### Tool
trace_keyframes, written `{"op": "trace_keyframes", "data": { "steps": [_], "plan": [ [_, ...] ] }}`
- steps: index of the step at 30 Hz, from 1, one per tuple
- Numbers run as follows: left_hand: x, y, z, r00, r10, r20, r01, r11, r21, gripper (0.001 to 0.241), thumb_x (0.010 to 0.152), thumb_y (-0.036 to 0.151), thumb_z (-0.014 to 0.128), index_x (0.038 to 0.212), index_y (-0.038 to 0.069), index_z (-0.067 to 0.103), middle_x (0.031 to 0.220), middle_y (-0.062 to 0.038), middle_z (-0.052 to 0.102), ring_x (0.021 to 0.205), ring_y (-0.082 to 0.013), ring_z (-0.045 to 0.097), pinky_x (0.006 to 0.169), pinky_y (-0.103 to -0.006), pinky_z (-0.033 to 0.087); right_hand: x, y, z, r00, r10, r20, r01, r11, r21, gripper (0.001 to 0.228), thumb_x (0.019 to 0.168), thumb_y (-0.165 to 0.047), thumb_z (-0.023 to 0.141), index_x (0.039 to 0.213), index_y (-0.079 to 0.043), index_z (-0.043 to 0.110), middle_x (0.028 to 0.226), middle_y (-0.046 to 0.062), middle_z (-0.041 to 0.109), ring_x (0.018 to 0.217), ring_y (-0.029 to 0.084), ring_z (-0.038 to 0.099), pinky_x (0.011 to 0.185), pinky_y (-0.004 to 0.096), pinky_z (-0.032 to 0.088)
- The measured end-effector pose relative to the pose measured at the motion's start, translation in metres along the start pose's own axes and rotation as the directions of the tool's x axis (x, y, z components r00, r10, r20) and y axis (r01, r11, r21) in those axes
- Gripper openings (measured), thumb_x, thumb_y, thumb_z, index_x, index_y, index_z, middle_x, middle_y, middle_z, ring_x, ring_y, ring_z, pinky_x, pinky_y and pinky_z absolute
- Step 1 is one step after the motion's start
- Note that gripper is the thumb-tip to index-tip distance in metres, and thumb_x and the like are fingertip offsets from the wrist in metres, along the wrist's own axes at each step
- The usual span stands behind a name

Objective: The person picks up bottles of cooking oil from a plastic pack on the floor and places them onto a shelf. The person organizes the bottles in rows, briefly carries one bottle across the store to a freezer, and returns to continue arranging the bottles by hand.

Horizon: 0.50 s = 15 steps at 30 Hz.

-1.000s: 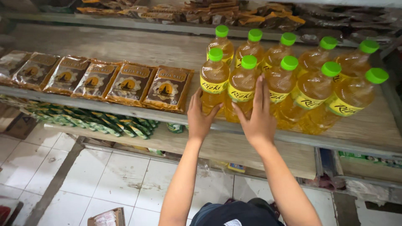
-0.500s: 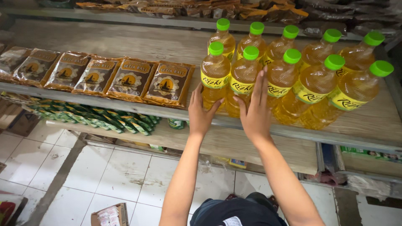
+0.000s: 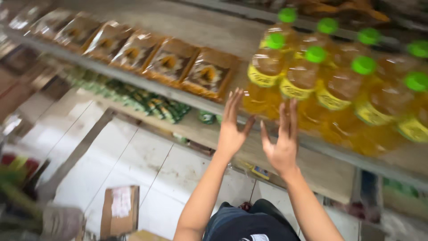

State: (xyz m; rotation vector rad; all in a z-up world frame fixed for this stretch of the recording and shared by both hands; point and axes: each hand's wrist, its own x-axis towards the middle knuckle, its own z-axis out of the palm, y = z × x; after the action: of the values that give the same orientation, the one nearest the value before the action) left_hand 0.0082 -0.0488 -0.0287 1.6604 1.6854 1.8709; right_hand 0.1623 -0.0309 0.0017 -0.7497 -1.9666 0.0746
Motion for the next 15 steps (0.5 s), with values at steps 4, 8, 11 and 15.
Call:
{"op": "trace_keyframes", "data": {
  "steps": [4,8,11,15],
  "plan": [
    [-0.046,0.011,-0.046,0.98,-0.153,-0.128,0.171,0.974,0.146,0.068,0.092,0.017,0.076,0.152,0.007,0.048,0.161,-0.016,0.046,0.156,-0.0385,0.034,0.124,-0.0468,0.033,-0.015,-0.024,0.028,0.971,-0.095,0.22,0.045,0.974,0.221,0.077,0.091,-0.009,0.077,0.158,-0.007,0.039,0.167,0.018,0.034,0.149,0.041,0.045,0.114,0.047,0.047],
    [-0.102,0.011,-0.094,0.893,-0.3,-0.335,0.395,0.879,0.266,0.06,0.092,0.02,0.076,0.146,0.008,0.054,0.159,-0.016,0.047,0.154,-0.0411,0.032,0.122,-0.0481,0.033,-0.024,-0.055,0.057,0.795,-0.073,0.603,-0.271,0.845,0.46,0.07,0.09,-0.01,0.074,0.152,-0.007,0.043,0.164,0.019,0.036,0.104,0.024,0.07,0.087,0.034,0.058],
    [-0.151,0.015,-0.117,0.777,-0.41,-0.477,0.588,0.743,0.319,0.058,0.091,0.023,0.076,0.144,0.009,0.055,0.157,-0.017,0.046,0.153,-0.0423,0.03,0.121,-0.049,0.032,-0.031,-0.079,0.068,0.66,-0.293,0.692,-0.228,0.799,0.556,0.07,0.088,-0.011,0.075,0.151,-0.007,0.044,0.161,0.017,0.039,0.095,0.021,0.07,0.084,0.034,0.058],
    [-0.209,0.035,-0.135,0.62,-0.46,-0.636,0.746,0.596,0.296,0.058,0.09,0.024,0.077,0.141,0.008,0.056,0.157,-0.019,0.043,0.152,-0.0436,0.024,0.12,-0.051,0.029,-0.039,-0.112,0.074,0.317,-0.502,0.805,-0.274,0.764,0.584,0.07,0.086,-0.016,0.075,0.149,-0.012,0.045,0.16,0.011,0.038,0.096,0.021,0.068,0.077,0.034,0.059]
  ]
}}
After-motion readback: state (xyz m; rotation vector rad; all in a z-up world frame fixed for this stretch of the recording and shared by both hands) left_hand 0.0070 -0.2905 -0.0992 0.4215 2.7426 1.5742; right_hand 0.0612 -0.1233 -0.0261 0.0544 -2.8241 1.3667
